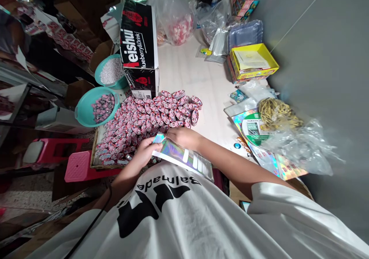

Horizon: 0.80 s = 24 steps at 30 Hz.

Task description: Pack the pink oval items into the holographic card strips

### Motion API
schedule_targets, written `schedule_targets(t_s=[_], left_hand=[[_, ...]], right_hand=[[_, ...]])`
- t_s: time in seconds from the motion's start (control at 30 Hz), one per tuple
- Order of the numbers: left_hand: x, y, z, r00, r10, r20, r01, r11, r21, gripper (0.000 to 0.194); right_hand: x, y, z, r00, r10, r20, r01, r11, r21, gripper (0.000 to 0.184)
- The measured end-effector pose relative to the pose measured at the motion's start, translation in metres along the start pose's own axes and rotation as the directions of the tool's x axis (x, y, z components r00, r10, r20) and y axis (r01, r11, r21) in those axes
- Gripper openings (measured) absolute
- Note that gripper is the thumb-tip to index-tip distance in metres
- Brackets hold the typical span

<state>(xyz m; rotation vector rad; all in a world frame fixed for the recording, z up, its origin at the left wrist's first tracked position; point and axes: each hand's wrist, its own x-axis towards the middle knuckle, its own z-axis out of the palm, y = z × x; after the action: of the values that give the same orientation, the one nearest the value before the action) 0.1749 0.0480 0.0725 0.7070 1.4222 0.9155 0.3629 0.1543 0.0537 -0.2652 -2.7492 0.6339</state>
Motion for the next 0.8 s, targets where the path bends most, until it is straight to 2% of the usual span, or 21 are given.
schedule_targets(t_s=[0.1,0.27,0.47,0.63,0.8], left_hand=[[0.001,-0.004,0.002,1.000,0.001,-0.018,-0.002,0.999,-0.040,0.019],[0.002,-0.014,0.003,0.995,-0.008,-0.099,-0.005,0.991,-0.132,0.018],[0.003,-0.019,-0.003,0.995,0.032,-0.094,-0.038,0.997,-0.062,0.018],[0.002,-0.011,-0.004,0.994,0.083,-0.068,-0.080,0.995,0.056,0.023],[0.000,0.005,-0.002,0.993,0.097,-0.062,-0.085,0.981,0.173,0.021]], right_hand=[[-0.002,0.001,0.009,0.999,-0.038,-0.039,0.036,0.998,-0.050,0.031],[0.002,0.003,0.025,0.997,-0.031,-0.077,0.021,0.993,-0.119,0.032],[0.010,0.005,0.029,0.998,0.012,-0.063,-0.017,0.997,-0.077,0.024],[0.020,0.001,0.021,0.979,0.194,-0.063,-0.186,0.975,0.119,0.018],[0.025,-0.010,0.016,0.895,0.440,-0.076,-0.384,0.845,0.372,0.023]])
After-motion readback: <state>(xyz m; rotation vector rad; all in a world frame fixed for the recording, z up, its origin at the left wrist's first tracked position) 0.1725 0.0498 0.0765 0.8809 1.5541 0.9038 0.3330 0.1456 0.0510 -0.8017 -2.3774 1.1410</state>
